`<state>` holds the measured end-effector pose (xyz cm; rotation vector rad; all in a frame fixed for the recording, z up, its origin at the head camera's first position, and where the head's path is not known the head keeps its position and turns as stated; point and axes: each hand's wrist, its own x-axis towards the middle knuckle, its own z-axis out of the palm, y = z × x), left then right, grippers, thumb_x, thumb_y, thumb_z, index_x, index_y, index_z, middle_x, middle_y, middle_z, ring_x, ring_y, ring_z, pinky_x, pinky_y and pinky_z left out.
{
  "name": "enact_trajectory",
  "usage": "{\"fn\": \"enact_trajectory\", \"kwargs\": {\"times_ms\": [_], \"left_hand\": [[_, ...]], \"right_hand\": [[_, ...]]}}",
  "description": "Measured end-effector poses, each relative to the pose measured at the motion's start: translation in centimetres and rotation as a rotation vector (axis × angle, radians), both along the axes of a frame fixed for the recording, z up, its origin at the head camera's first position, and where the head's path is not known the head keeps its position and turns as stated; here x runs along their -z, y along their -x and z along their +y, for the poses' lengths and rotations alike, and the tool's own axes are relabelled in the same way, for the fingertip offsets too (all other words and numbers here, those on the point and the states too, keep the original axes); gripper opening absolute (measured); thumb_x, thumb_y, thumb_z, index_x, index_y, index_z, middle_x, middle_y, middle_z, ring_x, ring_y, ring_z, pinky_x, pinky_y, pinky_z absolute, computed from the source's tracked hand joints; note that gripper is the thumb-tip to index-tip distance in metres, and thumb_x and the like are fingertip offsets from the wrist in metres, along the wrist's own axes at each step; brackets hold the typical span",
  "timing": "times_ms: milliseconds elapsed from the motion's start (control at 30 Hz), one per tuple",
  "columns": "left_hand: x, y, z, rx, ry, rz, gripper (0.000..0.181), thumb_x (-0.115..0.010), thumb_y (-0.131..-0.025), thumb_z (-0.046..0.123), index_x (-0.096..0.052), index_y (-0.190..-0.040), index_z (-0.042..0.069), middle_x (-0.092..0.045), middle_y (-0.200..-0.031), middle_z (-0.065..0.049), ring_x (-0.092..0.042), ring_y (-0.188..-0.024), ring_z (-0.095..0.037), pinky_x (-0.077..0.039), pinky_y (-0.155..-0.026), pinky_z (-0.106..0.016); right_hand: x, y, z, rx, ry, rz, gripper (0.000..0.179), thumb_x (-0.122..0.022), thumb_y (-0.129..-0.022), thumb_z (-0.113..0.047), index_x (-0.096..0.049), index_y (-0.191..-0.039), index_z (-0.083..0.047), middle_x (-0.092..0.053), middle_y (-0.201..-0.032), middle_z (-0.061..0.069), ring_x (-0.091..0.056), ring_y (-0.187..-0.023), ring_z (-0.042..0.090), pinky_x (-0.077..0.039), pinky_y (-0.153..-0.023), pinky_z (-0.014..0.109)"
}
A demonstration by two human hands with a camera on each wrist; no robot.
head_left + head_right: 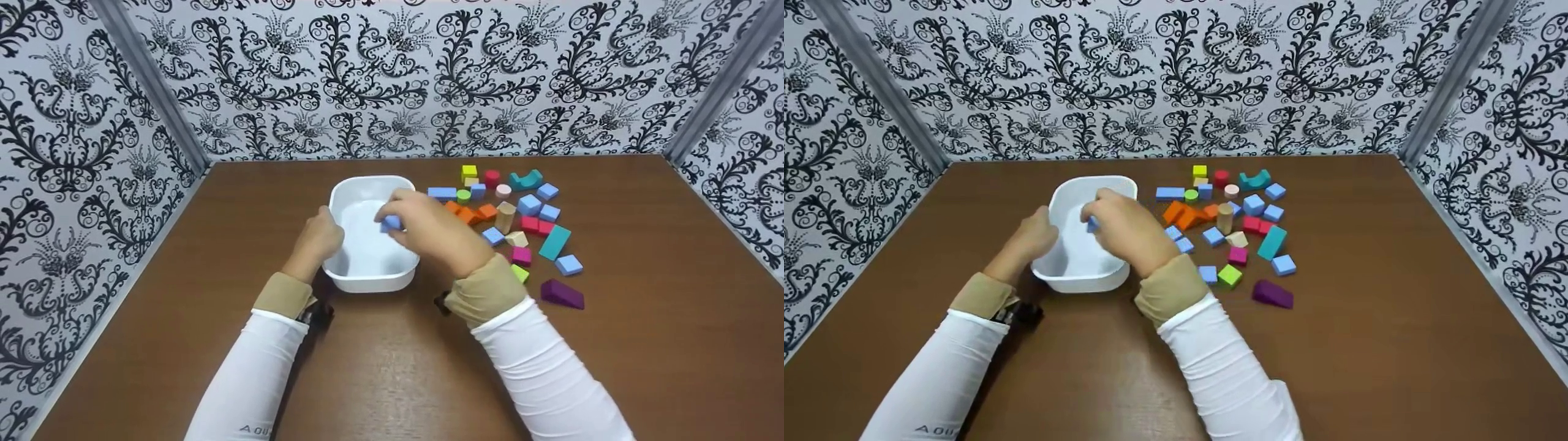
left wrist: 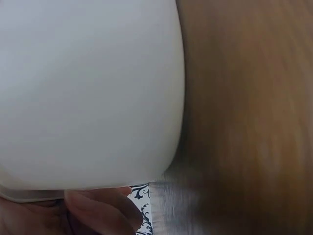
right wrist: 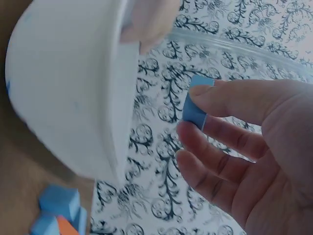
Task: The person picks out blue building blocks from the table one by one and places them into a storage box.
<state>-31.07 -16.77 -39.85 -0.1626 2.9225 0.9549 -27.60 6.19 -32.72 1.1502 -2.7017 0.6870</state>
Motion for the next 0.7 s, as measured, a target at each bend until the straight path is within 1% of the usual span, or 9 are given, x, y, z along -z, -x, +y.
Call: {"fn": "enact_trajectory", "kwargs": {"times_ms": [67, 167, 300, 400, 567, 700], "left_hand": [[0.0, -0.1, 0.0, -0.002, -0.007, -0.005, 0.060, -0.038, -0.103, 0.009, -0.030, -0.157, -0.013, -0.054, -0.145, -0.038, -0.059, -0.132, -0.048, -0.051, -0.106, -0.057], [0.0, -0.1, 0.0, -0.004, -0.013, -0.006, 0.061, -0.039, -0.102, 0.009, -0.029, -0.158, -0.013, -0.055, -0.145, -0.038, -0.061, -0.130, -0.047, -0.053, -0.104, -0.057], [0.2, 0.0, 0.2, -0.006, -0.002, 0.004, 0.060, -0.040, -0.101, 0.009, -0.031, -0.157, -0.014, -0.056, -0.143, -0.038, -0.062, -0.129, -0.047, -0.052, -0.105, -0.057], [0.2, 0.1, 0.3, -0.008, 0.006, 0.000, 0.060, -0.040, -0.102, 0.010, -0.032, -0.156, -0.013, -0.057, -0.143, -0.037, -0.062, -0.128, -0.046, -0.052, -0.105, -0.057], [0.2, 0.0, 0.2, -0.016, 0.023, 0.001, 0.058, -0.040, -0.102, 0.011, -0.034, -0.155, -0.012, -0.057, -0.142, -0.037, -0.062, -0.128, -0.046, -0.051, -0.105, -0.057], [0.0, 0.0, 0.1, -0.018, 0.027, 0.010, 0.055, -0.041, -0.102, 0.012, -0.037, -0.153, -0.012, -0.059, -0.140, -0.037, -0.063, -0.126, -0.046, -0.052, -0.104, -0.057]], "right_hand": [[0.7, 0.1, -0.7, -0.020, 0.002, -0.001, 0.019, -0.073, -0.097, -0.002, -0.081, -0.115, -0.003, -0.068, -0.106, 0.015, -0.066, -0.098, 0.030, -0.056, -0.090, 0.039], [2.0, 0.2, -1.6, -0.018, -0.010, -0.009, 0.020, -0.072, -0.096, -0.002, -0.081, -0.113, -0.003, -0.069, -0.107, 0.014, -0.067, -0.100, 0.030, -0.056, -0.091, 0.040], [3.8, 0.5, -2.2, 0.001, -0.055, -0.033, 0.021, -0.075, -0.096, -0.003, -0.081, -0.116, -0.006, -0.069, -0.110, 0.014, -0.068, -0.101, 0.030, -0.057, -0.093, 0.041], [4.8, 0.7, -2.4, -0.001, -0.080, -0.064, 0.022, -0.076, -0.096, -0.004, -0.080, -0.118, -0.005, -0.069, -0.113, 0.015, -0.069, -0.104, 0.031, -0.057, -0.096, 0.042], [5.4, 1.0, -2.6, 0.010, -0.086, -0.144, 0.022, -0.076, -0.097, -0.006, -0.080, -0.119, -0.005, -0.070, -0.115, 0.015, -0.069, -0.106, 0.031, -0.055, -0.100, 0.043], [5.4, 1.1, -2.8, 0.018, -0.118, -0.155, 0.023, -0.076, -0.095, -0.005, -0.081, -0.118, -0.005, -0.072, -0.114, 0.014, -0.068, -0.105, 0.032, -0.056, -0.099, 0.043]]}}
